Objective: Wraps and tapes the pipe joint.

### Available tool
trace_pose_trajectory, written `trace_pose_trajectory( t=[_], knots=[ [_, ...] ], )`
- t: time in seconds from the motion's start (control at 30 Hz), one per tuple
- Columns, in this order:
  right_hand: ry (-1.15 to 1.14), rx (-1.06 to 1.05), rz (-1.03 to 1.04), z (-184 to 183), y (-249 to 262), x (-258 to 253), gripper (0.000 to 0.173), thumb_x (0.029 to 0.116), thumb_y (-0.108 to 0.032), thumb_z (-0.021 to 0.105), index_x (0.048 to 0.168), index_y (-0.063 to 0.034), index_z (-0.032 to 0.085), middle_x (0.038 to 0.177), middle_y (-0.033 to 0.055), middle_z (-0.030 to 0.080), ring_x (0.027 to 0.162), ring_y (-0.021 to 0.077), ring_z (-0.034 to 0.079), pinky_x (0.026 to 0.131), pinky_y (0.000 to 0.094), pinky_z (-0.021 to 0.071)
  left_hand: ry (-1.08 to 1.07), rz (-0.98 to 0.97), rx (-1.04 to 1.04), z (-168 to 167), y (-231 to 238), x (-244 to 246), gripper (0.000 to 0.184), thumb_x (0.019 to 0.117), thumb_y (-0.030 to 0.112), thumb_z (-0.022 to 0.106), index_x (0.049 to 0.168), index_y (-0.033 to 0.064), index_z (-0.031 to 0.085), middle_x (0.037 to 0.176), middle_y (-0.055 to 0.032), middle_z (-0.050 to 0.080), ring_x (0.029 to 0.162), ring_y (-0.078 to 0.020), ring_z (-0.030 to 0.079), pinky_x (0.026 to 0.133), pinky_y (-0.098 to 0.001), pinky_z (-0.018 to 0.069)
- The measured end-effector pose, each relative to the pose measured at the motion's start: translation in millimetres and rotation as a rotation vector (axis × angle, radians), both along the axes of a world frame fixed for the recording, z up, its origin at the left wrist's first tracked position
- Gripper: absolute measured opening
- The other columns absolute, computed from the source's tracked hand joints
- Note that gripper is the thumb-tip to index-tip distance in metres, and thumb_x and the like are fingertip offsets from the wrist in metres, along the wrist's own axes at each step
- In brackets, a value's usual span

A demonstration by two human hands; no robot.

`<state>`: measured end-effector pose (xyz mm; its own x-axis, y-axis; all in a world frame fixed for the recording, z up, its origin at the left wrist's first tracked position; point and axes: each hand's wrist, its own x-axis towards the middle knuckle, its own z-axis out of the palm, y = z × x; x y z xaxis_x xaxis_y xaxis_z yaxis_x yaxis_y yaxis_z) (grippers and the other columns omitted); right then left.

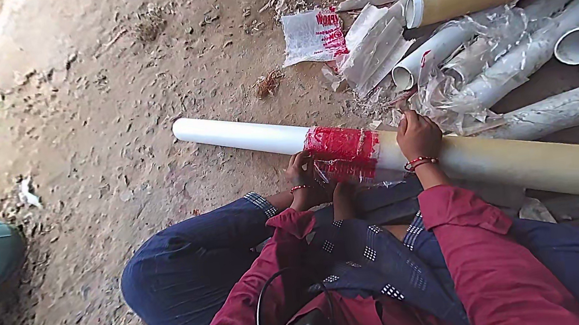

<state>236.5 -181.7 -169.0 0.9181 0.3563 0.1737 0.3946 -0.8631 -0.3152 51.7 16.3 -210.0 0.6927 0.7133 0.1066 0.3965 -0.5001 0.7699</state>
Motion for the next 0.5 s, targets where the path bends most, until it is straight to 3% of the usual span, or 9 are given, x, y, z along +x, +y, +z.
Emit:
trace_pose_trajectory(
  t=[0.2, 0.33, 0.5],
  knots=[
    [-0.027, 0.014, 0.003, 0, 0, 0, 0.032, 0.1075, -0.011, 0.042, 0.113, 0.0098, 0.065, 0.099, 0.0316, 0.071, 0.098, 0.0500, 0.069, 0.083, 0.0615, 0.0510, -0.076, 0.075, -0.050, -12, -6, 4, 0.024, 0.0937, 0.001, 0.070, 0.116, -0.0073, 0.072, 0.116, -0.0252, 0.071, 0.105, -0.0327, 0.072, 0.097, -0.0406, 0.0566],
    [-0.040, 0.005, -0.006, -1, 1, 0, 0.032, 0.1069, -0.011, 0.043, 0.113, 0.0101, 0.066, 0.099, 0.0313, 0.071, 0.098, 0.0499, 0.070, 0.083, 0.0611, 0.0508, -0.058, 0.085, -0.092, -4, -10, 5, 0.023, 0.0964, 0.004, 0.068, 0.117, -0.0073, 0.071, 0.120, -0.0250, 0.069, 0.107, -0.0328, 0.071, 0.098, -0.0423, 0.0555],
    [-0.034, -0.008, -0.016, -2, 3, 1, 0.032, 0.1075, -0.012, 0.042, 0.108, 0.0110, 0.065, 0.098, 0.0321, 0.071, 0.099, 0.0504, 0.069, 0.083, 0.0609, 0.0502, -0.063, 0.133, -0.023, -3, -4, 17, 0.019, 0.0940, 0.003, 0.069, 0.107, -0.0105, 0.072, 0.108, -0.0256, 0.073, 0.100, -0.0325, 0.072, 0.095, -0.0402, 0.0546]
  ],
)
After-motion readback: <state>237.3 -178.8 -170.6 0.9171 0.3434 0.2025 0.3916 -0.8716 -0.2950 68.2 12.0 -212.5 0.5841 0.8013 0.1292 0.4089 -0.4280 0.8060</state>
